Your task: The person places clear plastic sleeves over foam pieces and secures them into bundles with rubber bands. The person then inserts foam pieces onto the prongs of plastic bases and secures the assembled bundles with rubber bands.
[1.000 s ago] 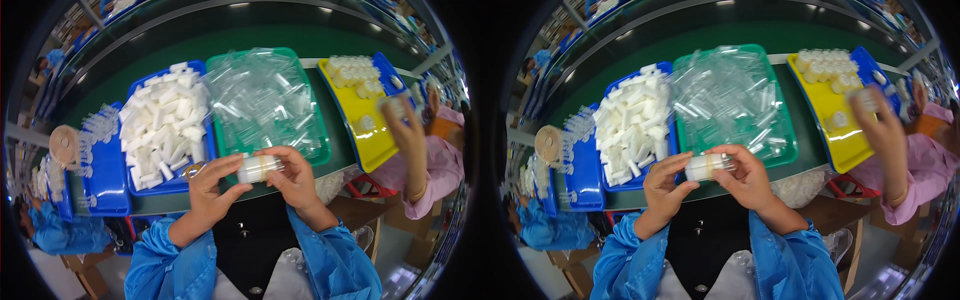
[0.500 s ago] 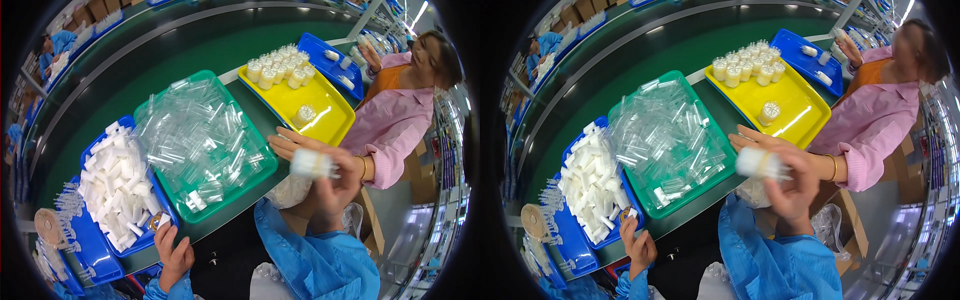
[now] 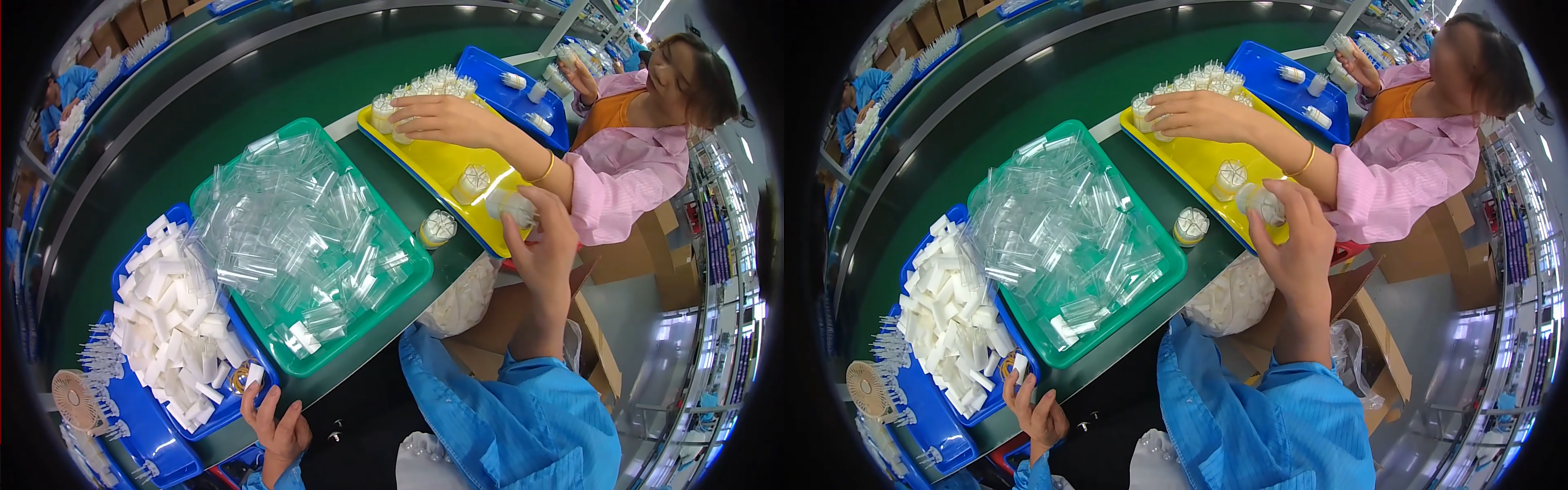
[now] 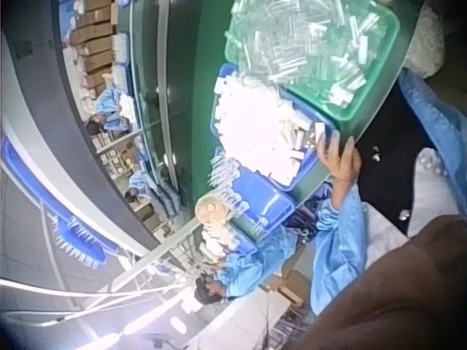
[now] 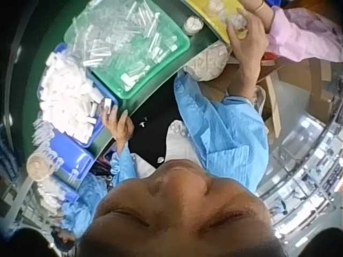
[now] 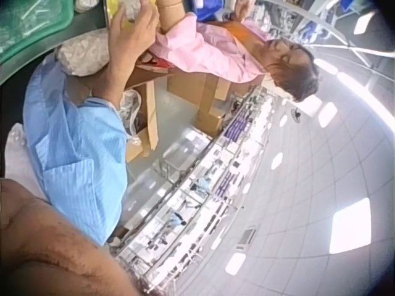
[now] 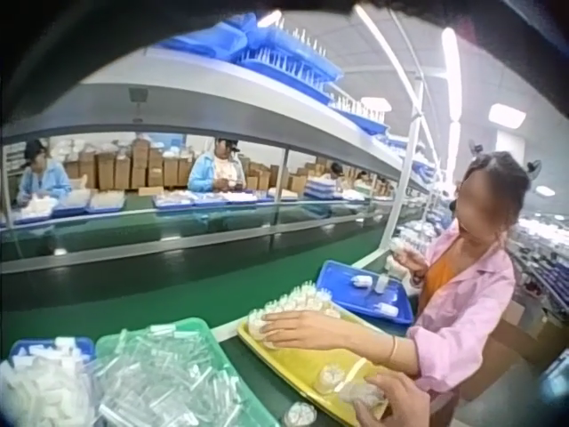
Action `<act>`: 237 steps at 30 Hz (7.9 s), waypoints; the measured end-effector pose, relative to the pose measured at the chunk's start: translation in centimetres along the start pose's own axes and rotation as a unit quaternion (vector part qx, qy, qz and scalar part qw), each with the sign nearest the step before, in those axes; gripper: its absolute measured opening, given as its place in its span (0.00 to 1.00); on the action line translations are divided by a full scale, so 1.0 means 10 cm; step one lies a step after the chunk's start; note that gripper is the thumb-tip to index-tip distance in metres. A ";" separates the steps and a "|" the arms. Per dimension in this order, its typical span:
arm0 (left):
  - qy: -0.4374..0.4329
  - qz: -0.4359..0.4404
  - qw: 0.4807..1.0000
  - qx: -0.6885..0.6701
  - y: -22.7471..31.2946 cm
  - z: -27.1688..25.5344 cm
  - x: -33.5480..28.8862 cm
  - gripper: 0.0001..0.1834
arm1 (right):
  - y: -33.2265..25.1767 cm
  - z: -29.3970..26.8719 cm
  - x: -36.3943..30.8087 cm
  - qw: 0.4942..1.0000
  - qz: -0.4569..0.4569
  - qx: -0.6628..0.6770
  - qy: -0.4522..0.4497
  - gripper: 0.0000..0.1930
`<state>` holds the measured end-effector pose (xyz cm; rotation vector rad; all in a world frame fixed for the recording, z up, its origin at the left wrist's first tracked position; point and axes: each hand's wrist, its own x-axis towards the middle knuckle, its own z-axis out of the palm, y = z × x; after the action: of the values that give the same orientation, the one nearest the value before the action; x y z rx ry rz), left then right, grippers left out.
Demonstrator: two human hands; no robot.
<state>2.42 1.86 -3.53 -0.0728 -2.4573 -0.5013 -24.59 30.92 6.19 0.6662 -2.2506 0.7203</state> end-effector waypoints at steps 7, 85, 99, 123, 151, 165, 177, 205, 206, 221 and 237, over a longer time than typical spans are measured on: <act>-0.013 0.004 1.000 -0.011 0.01 -0.01 0.02 0.21 | 0.31 0.20 -0.16 0.971 0.163 -0.089 -0.152 0.20; -0.034 -0.397 0.472 -0.787 0.41 0.33 0.86 0.25 | -1.22 0.66 -0.47 0.878 -0.100 0.397 -0.248 0.39; -0.050 -0.410 0.412 -0.812 0.44 0.32 0.92 0.23 | -1.17 0.66 -0.45 0.883 -0.061 0.399 -0.239 0.37; -0.044 -0.397 0.396 -0.827 0.46 0.32 0.91 0.21 | -1.16 0.66 -0.48 0.865 -0.055 0.421 -0.268 0.37; 0.000 -0.376 0.473 -0.797 0.46 0.39 0.84 0.21 | -1.06 0.75 -0.61 0.691 0.159 0.621 -0.334 0.45; -0.007 -0.356 0.531 -0.769 0.48 0.37 0.87 0.31 | -1.03 0.78 -0.55 0.596 0.093 0.732 -0.316 0.41; 0.024 -0.334 0.619 -0.711 0.46 0.39 0.81 0.30 | -1.20 0.68 -0.54 0.604 0.210 0.697 -0.323 0.34; 0.082 -0.052 0.959 -0.265 0.39 0.37 0.82 0.58 | -1.05 0.64 -0.53 0.597 0.184 0.704 -0.339 0.30; 0.082 -0.034 0.965 -0.245 0.39 0.37 0.82 0.58 | -1.05 0.65 -0.53 0.594 0.183 0.707 -0.338 0.29; 0.101 -0.016 0.960 -0.261 0.38 0.40 0.84 0.50 | -1.08 0.69 -0.54 0.591 0.180 0.719 -0.320 0.24; 0.151 -0.030 0.904 -0.399 0.33 0.50 0.78 0.55 | -1.06 0.71 -0.56 0.611 0.134 0.709 -0.325 0.22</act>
<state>-6.16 6.28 -1.46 -0.2340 -1.8172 -1.4040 -17.46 20.19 0.96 1.4418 -1.8598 2.9032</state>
